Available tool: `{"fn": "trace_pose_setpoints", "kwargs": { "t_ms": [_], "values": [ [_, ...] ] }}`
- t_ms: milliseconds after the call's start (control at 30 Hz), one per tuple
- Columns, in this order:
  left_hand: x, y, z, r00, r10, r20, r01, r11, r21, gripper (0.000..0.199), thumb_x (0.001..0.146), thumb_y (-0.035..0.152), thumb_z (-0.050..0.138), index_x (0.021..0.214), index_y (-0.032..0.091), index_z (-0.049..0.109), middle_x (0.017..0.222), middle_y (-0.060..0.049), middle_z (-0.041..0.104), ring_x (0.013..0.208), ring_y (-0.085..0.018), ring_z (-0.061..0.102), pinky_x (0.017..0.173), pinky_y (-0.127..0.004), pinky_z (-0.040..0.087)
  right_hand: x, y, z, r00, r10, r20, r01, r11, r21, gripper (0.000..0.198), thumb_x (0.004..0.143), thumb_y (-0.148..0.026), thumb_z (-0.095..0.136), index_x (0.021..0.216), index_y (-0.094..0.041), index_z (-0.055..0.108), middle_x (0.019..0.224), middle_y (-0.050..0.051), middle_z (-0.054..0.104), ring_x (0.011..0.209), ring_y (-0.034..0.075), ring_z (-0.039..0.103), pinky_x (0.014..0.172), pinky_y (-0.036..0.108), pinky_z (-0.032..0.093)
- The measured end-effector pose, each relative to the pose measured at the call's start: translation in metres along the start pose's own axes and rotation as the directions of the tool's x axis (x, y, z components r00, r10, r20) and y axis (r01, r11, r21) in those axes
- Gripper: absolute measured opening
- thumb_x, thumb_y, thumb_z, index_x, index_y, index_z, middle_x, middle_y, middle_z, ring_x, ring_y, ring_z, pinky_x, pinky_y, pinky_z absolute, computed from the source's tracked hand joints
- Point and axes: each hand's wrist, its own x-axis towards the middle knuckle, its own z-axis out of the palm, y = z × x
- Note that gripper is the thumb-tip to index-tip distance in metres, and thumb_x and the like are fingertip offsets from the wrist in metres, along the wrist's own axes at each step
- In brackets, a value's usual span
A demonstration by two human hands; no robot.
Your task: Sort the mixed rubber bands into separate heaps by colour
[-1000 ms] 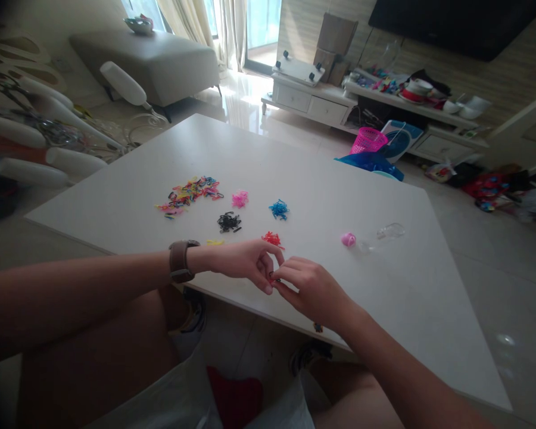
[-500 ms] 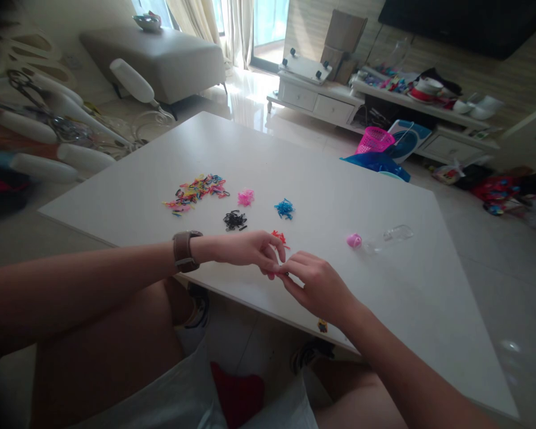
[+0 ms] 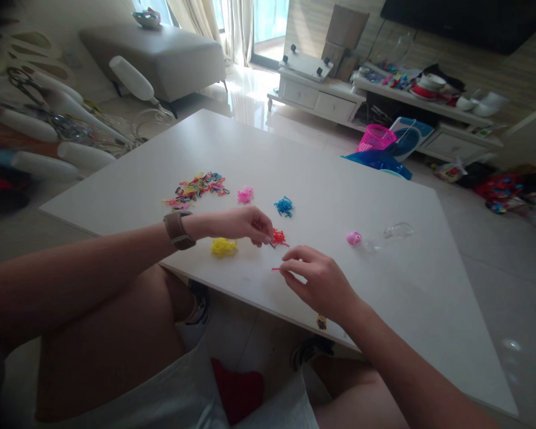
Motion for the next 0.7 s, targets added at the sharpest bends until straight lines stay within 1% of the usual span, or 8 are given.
{"fn": "trace_pose_setpoints", "kwargs": {
  "t_ms": [67,167,267,367,467,567,633,700],
  "values": [
    [-0.005,-0.002,-0.027,0.986,-0.043,-0.162,0.078,0.973,0.218,0.014,0.074,0.028,0.077,0.081,0.016,0.078,0.072,-0.004,0.073,0.068,-0.015,0.065,0.063,-0.024,0.048,-0.001,0.0,-0.001,1.0,0.012,-0.014,-0.011,1.0,0.007,0.009,0.095,-0.017,0.064,0.094,-0.022,0.071,0.098,0.006,0.072,0.086,0.017,0.067,0.076,0.03,0.054],
    [-0.015,-0.01,-0.063,0.918,-0.074,-0.389,0.255,0.863,0.437,0.009,0.069,0.025,0.076,0.072,0.016,0.077,0.066,-0.002,0.071,0.064,-0.014,0.062,0.058,-0.023,0.042,-0.002,0.001,-0.001,1.0,0.023,-0.007,-0.023,1.0,0.005,0.01,0.096,-0.016,0.062,0.094,-0.022,0.071,0.097,0.006,0.072,0.085,0.017,0.067,0.075,0.03,0.053],
    [-0.022,-0.02,-0.08,0.86,-0.16,-0.485,0.408,0.786,0.465,0.009,0.068,0.025,0.073,0.07,0.018,0.078,0.065,-0.001,0.071,0.064,-0.015,0.063,0.056,-0.022,0.041,-0.003,0.001,-0.001,0.999,0.035,0.003,-0.035,0.999,0.006,0.01,0.096,-0.017,0.062,0.093,-0.022,0.07,0.096,0.006,0.072,0.086,0.018,0.067,0.076,0.03,0.053],
    [-0.022,-0.03,-0.083,0.84,-0.227,-0.493,0.472,0.755,0.455,0.012,0.068,0.026,0.072,0.074,0.018,0.079,0.069,-0.002,0.073,0.066,-0.016,0.065,0.056,-0.021,0.041,-0.003,0.001,-0.002,0.998,0.062,0.017,-0.062,0.998,0.001,0.012,0.096,-0.016,0.061,0.092,-0.022,0.07,0.095,0.005,0.072,0.086,0.018,0.066,0.076,0.031,0.052],
    [-0.019,-0.035,-0.083,0.84,-0.249,-0.482,0.49,0.729,0.478,0.016,0.067,0.026,0.073,0.079,0.019,0.08,0.067,-0.002,0.073,0.065,-0.015,0.065,0.056,-0.021,0.042,-0.002,0.001,-0.004,0.996,0.087,0.024,-0.087,0.996,-0.008,0.012,0.096,-0.017,0.06,0.092,-0.022,0.07,0.094,0.005,0.072,0.085,0.018,0.066,0.077,0.031,0.051],
    [-0.016,-0.032,-0.08,0.839,-0.175,-0.515,0.466,0.718,0.517,0.018,0.069,0.027,0.072,0.082,0.018,0.081,0.062,-0.002,0.07,0.063,-0.014,0.063,0.058,-0.021,0.043,-0.003,0.003,-0.003,0.992,0.121,0.029,-0.12,0.992,-0.027,0.012,0.095,-0.017,0.06,0.091,-0.022,0.07,0.093,0.005,0.072,0.085,0.019,0.066,0.077,0.031,0.051],
    [-0.013,-0.026,-0.071,0.867,-0.082,-0.492,0.368,0.77,0.521,0.02,0.072,0.028,0.071,0.085,0.017,0.081,0.065,-0.003,0.071,0.063,-0.014,0.063,0.059,-0.022,0.043,-0.003,0.006,-0.002,0.986,0.164,0.023,-0.163,0.986,-0.043,0.012,0.094,-0.016,0.061,0.09,-0.022,0.07,0.09,0.005,0.072,0.084,0.019,0.066,0.076,0.031,0.051],
    [-0.009,-0.019,-0.054,0.916,-0.006,-0.401,0.209,0.86,0.466,0.023,0.076,0.03,0.069,0.089,0.016,0.081,0.072,-0.004,0.073,0.065,-0.014,0.064,0.059,-0.022,0.044,-0.004,0.008,-0.001,0.976,0.22,0.004,-0.219,0.974,-0.047,0.011,0.092,-0.016,0.062,0.09,-0.022,0.07,0.087,0.004,0.072,0.082,0.019,0.066,0.074,0.031,0.051]
  ]
}}
